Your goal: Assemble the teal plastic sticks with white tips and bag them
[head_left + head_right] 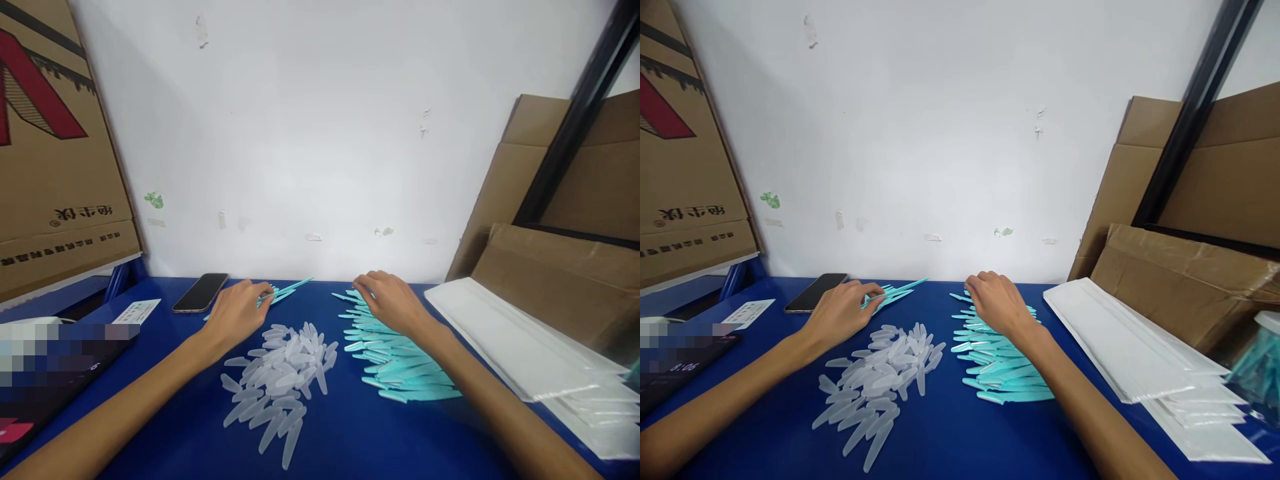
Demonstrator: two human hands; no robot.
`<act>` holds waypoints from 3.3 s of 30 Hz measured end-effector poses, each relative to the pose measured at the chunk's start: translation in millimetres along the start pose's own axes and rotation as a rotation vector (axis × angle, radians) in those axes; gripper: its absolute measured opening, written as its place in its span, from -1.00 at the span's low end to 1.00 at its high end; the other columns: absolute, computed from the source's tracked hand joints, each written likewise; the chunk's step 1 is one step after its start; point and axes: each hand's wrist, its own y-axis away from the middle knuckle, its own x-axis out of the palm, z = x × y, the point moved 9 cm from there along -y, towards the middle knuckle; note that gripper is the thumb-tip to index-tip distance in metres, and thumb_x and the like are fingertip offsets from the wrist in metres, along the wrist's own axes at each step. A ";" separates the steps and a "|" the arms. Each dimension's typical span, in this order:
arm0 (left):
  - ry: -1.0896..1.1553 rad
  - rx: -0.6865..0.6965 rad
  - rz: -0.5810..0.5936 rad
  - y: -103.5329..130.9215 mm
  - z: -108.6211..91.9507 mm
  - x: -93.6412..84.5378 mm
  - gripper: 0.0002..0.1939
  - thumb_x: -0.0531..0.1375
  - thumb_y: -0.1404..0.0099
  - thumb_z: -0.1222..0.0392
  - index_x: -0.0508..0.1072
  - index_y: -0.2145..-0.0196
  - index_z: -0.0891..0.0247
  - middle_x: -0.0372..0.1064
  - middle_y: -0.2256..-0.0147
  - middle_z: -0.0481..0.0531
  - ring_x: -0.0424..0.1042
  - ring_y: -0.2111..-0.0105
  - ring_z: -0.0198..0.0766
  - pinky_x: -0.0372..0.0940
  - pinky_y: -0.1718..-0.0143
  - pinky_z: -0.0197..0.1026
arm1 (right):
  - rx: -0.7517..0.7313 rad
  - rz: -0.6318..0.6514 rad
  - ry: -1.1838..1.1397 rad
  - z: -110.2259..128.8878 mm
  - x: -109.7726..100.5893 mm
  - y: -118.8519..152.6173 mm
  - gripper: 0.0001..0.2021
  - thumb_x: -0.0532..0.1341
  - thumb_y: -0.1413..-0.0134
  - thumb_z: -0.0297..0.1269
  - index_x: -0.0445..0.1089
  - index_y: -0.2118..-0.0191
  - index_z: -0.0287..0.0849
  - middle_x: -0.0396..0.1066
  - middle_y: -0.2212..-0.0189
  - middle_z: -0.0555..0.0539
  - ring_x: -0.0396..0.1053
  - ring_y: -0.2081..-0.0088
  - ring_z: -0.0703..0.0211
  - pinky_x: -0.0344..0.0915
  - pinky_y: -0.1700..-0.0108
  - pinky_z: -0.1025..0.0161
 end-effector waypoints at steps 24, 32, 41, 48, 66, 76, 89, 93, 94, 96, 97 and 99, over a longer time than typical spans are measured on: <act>-0.021 0.097 0.175 3.9 -2.6 31.9 -0.80 0.11 -0.26 0.20 0.52 0.42 0.23 0.47 0.39 0.18 0.42 0.25 0.03 0.22 0.47 -0.19 | 0.080 0.379 -0.113 -47.4 64.4 7.2 -0.84 0.21 -0.17 -0.19 0.53 0.24 -0.06 0.55 0.32 -0.02 0.48 0.31 0.13 0.17 0.38 0.31; 0.140 0.215 0.220 8.5 -18.2 26.4 -0.71 0.07 -0.36 0.10 0.59 0.28 0.16 0.49 0.30 0.15 0.41 0.16 -0.02 0.27 0.30 -0.17 | 0.071 0.347 -0.078 -44.3 58.9 5.7 -0.86 0.20 -0.18 -0.27 0.53 0.29 -0.08 0.55 0.36 -0.04 0.48 0.30 0.11 0.13 0.38 0.32; 0.294 0.282 0.302 12.2 -17.0 38.0 -0.74 0.09 -0.39 0.03 0.55 0.26 0.15 0.42 0.21 0.09 0.38 0.18 -0.10 0.21 0.28 -0.18 | 0.074 0.211 0.048 -34.8 31.9 2.4 -0.77 0.03 -0.35 -0.21 0.40 0.10 -0.12 0.47 0.48 -0.08 0.41 0.41 0.07 0.04 0.42 0.28; 0.300 0.267 0.282 11.2 -14.9 39.0 -0.77 0.09 -0.38 0.04 0.48 0.25 0.17 0.43 0.22 0.07 0.39 0.23 -0.14 0.20 0.33 -0.22 | -0.154 0.009 -0.009 6.9 8.3 1.2 -0.77 -0.03 -0.41 -0.21 0.34 0.18 -0.12 0.46 0.43 -0.01 0.35 0.42 0.16 0.11 0.35 0.27; 0.471 0.265 0.093 12.7 -45.7 12.0 -0.81 0.06 -0.45 0.13 0.46 0.12 0.13 0.47 0.26 -0.03 0.39 0.29 -0.23 0.23 0.30 -0.22 | -0.336 -0.106 -0.185 58.8 5.7 17.1 -0.79 0.11 -0.35 -0.24 0.36 -0.03 -0.02 0.44 0.18 -0.02 0.38 0.44 0.29 0.18 0.43 0.33; 0.515 0.272 0.115 16.9 -55.5 10.4 -0.81 0.11 -0.43 0.09 0.51 0.12 0.08 0.51 0.26 -0.08 0.42 0.30 -0.25 0.24 0.30 -0.24 | -0.410 -0.086 -0.249 74.9 10.9 22.1 -0.75 0.12 -0.34 -0.25 0.34 -0.09 -0.01 0.44 0.18 -0.05 0.43 0.33 0.24 0.22 0.37 0.33; 0.549 0.363 0.074 21.8 -65.0 2.0 -0.80 0.14 -0.41 0.22 0.57 0.11 0.13 0.53 0.30 -0.02 0.43 0.29 -0.26 0.24 0.34 -0.27 | -0.436 -0.092 -0.391 82.1 8.5 28.1 -0.85 0.09 -0.33 -0.39 0.37 0.10 -0.09 0.42 0.31 -0.03 0.35 0.38 0.27 0.18 0.38 0.35; 0.577 0.371 0.055 24.8 -68.4 -2.4 -0.79 0.14 -0.41 0.24 0.58 0.14 0.15 0.52 0.35 -0.01 0.41 0.33 -0.26 0.22 0.38 -0.27 | -0.427 -0.125 -0.555 79.2 5.8 27.5 -0.89 0.12 -0.31 -0.41 0.38 0.20 -0.12 0.44 0.32 -0.01 0.38 0.33 0.27 0.23 0.31 0.36; 0.580 0.370 0.050 25.1 -68.7 -3.4 -0.79 0.13 -0.41 0.24 0.58 0.15 0.15 0.51 0.35 -0.01 0.41 0.33 -0.26 0.22 0.38 -0.26 | -0.427 -0.132 -0.596 78.8 4.9 27.3 -0.89 0.13 -0.30 -0.43 0.38 0.22 -0.12 0.45 0.32 -0.01 0.39 0.33 0.28 0.24 0.30 0.37; 0.582 0.370 0.049 25.1 -69.3 -5.2 -0.79 0.12 -0.42 0.25 0.58 0.18 0.16 0.50 0.36 -0.01 0.40 0.34 -0.26 0.21 0.38 -0.26 | -0.427 -0.148 -0.648 78.4 3.0 27.3 -0.88 0.15 -0.27 -0.46 0.39 0.25 -0.12 0.47 0.34 0.00 0.41 0.33 0.28 0.25 0.30 0.37; 0.579 0.371 0.052 25.1 -69.8 -6.0 -0.79 0.12 -0.42 0.25 0.58 0.19 0.16 0.50 0.37 -0.01 0.40 0.34 -0.26 0.21 0.38 -0.25 | -0.430 -0.158 -0.657 78.5 1.8 27.5 -0.88 0.16 -0.27 -0.47 0.40 0.26 -0.12 0.47 0.35 0.00 0.41 0.34 0.28 0.25 0.31 0.38; 0.565 0.372 0.066 25.0 -71.2 -6.5 -0.78 0.11 -0.43 0.24 0.57 0.18 0.16 0.49 0.37 -0.01 0.39 0.34 -0.25 0.20 0.38 -0.25 | -0.434 -0.163 -0.653 79.2 0.7 28.1 -0.87 0.15 -0.27 -0.47 0.40 0.26 -0.13 0.47 0.36 0.00 0.41 0.34 0.28 0.24 0.32 0.37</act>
